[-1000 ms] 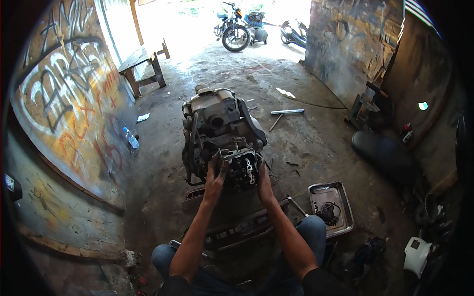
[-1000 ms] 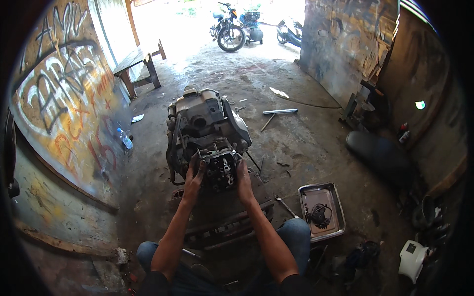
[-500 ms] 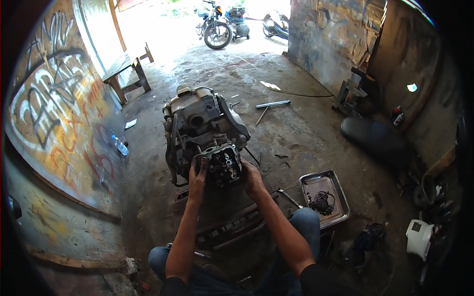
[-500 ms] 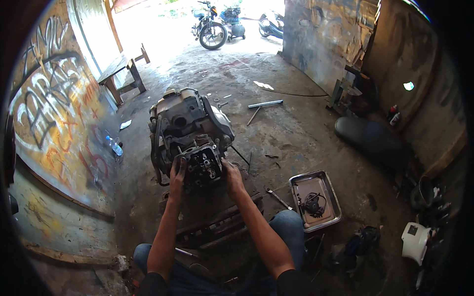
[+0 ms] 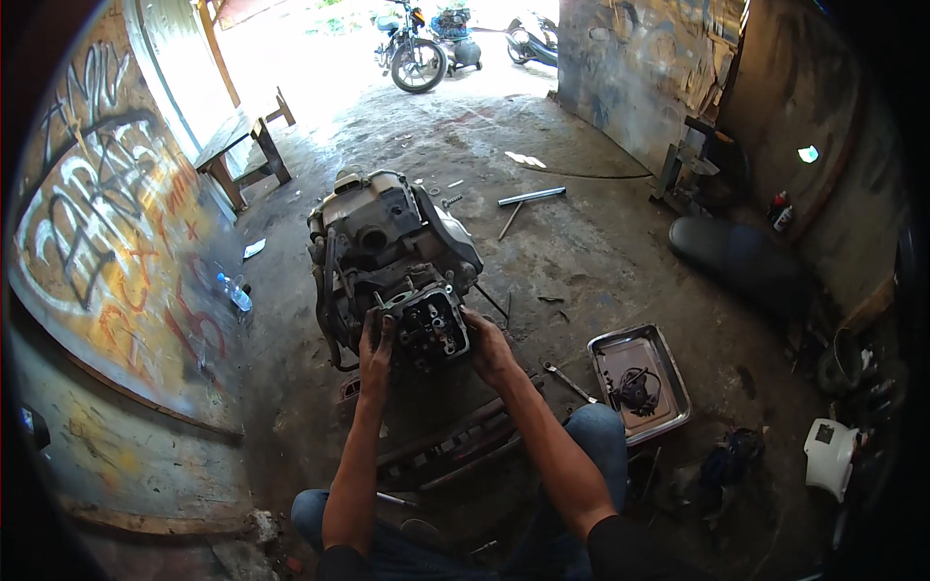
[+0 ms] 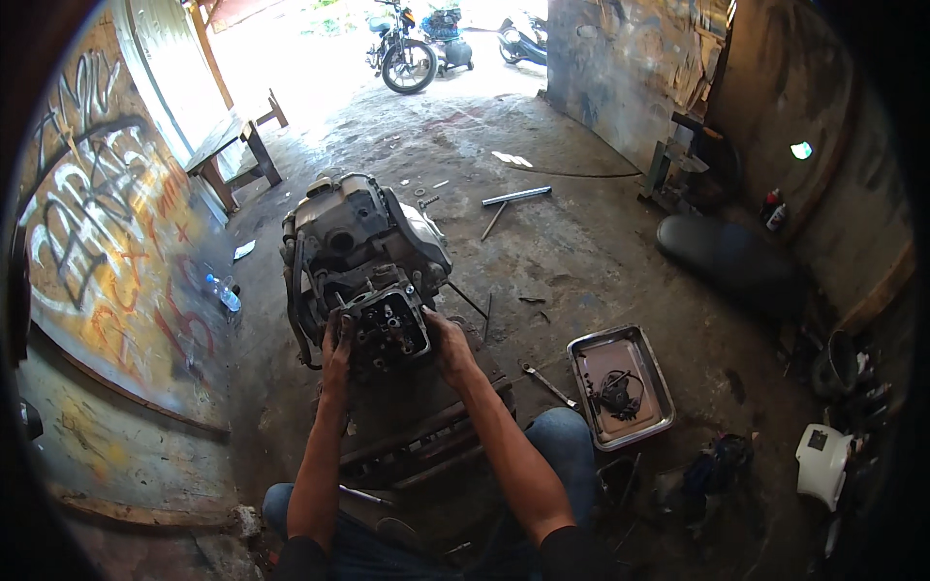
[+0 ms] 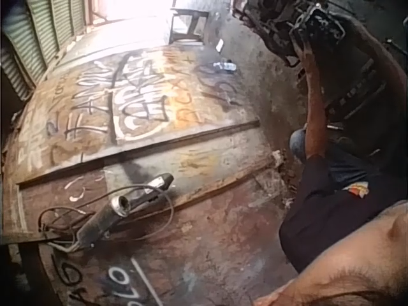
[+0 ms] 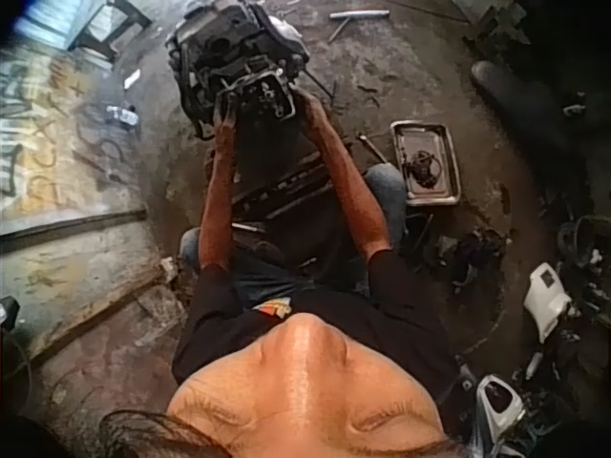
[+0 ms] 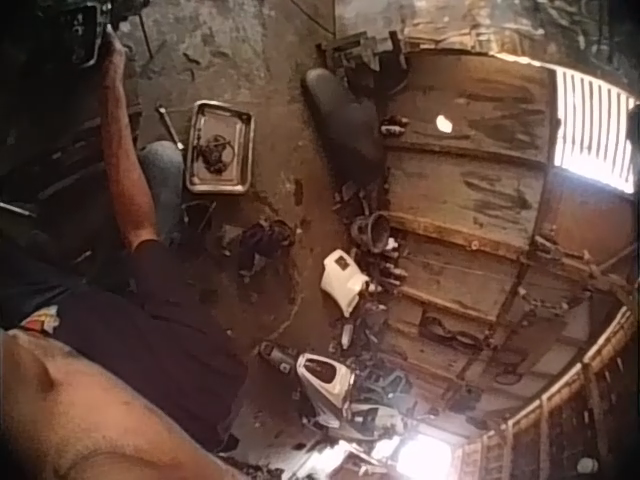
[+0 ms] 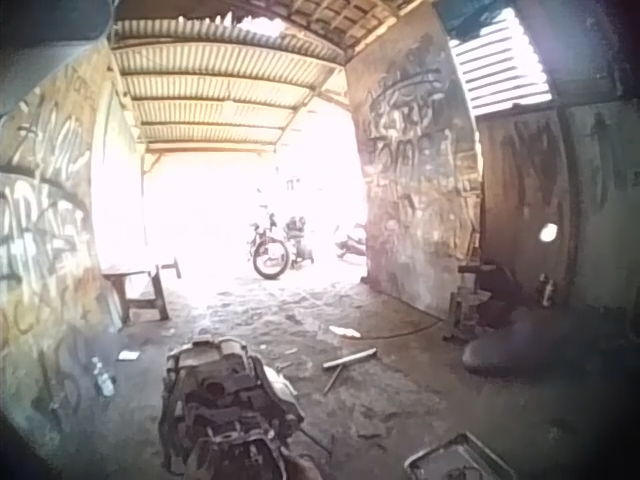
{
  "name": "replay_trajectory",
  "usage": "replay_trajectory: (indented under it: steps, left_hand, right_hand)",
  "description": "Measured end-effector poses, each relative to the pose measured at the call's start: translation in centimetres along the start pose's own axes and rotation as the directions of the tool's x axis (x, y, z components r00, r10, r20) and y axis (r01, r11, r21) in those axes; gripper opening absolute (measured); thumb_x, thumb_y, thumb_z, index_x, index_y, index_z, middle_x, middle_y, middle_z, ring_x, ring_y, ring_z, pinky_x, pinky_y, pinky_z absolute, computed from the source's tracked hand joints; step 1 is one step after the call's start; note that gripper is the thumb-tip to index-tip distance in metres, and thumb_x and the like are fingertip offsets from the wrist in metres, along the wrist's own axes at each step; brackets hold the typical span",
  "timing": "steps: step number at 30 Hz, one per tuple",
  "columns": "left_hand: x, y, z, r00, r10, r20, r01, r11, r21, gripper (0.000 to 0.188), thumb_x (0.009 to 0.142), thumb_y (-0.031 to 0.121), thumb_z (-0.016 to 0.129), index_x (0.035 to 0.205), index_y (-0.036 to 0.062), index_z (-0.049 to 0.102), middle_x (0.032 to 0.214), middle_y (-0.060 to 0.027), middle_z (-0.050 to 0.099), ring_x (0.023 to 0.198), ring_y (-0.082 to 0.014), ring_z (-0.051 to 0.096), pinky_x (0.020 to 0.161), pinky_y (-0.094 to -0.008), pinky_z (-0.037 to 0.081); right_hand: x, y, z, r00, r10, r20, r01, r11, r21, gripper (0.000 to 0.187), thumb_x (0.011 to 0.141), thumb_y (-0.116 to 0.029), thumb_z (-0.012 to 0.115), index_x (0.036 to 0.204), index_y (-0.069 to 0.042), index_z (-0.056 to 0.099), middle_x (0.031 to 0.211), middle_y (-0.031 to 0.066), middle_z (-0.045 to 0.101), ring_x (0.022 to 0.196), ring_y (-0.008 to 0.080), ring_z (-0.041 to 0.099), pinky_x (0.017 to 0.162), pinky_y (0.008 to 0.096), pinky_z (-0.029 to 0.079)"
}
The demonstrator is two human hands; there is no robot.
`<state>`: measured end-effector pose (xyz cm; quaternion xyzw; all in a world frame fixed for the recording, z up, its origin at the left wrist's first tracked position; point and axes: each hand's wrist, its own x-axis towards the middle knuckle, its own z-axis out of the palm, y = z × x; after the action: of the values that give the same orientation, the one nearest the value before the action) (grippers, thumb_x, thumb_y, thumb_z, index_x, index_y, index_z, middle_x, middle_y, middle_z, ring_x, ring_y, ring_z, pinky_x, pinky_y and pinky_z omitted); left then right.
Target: The recorder is disassembling a motorcycle engine by removing the cylinder head and block.
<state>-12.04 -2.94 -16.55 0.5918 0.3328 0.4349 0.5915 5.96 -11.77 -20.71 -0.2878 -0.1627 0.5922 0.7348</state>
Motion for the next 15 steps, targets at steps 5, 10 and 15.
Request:
replay_trajectory:
  steps: [5,10,15]
  left_hand:
    - [-0.2,1.5,0.6,0.999,-0.05,-0.004,0.05,0.998,0.046,0.073,0.098,0.039,0.06,0.148,-0.0067,0.032,0.148,-0.0166,0.042,0.137,-0.0238,0.039,0.115,-0.0326,0.026]
    - [-0.1,1.3,0.3,1.0,-0.017,-0.015,0.017,0.998,0.052,0.073,0.098,0.041,0.06,0.147,-0.0061,0.033,0.148,-0.0166,0.041,0.138,-0.0239,0.038,0.115,-0.0329,0.025]
    - [0.4,0.1,-0.3,0.999,-0.026,0.028,0.025,1.0,0.016,0.073,0.099,0.041,0.059,0.148,-0.0052,0.032,0.15,-0.0161,0.04,0.138,-0.0234,0.037,0.116,-0.0328,0.025]
  right_hand:
    - [0.8,0.6,-0.7,0.996,0.0,-0.084,0.001,1.0,0.009,0.032,0.101,-0.026,0.05,0.123,-0.006,0.06,0.117,0.0039,0.065,0.107,0.0152,0.061,0.094,0.0318,0.048]
    - [0.8,0.1,-0.5,0.989,0.04,-0.141,-0.043,0.999,-0.021,0.034,0.102,-0.029,0.05,0.123,-0.005,0.061,0.117,0.0042,0.066,0.107,0.0148,0.061,0.094,0.0311,0.048]
    - [0.5,-0.2,-0.2,0.968,-0.187,-0.166,0.12,0.929,-0.349,0.041,0.102,-0.037,0.05,0.122,-0.004,0.064,0.116,0.0058,0.067,0.103,0.0139,0.061,0.089,0.0292,0.047]
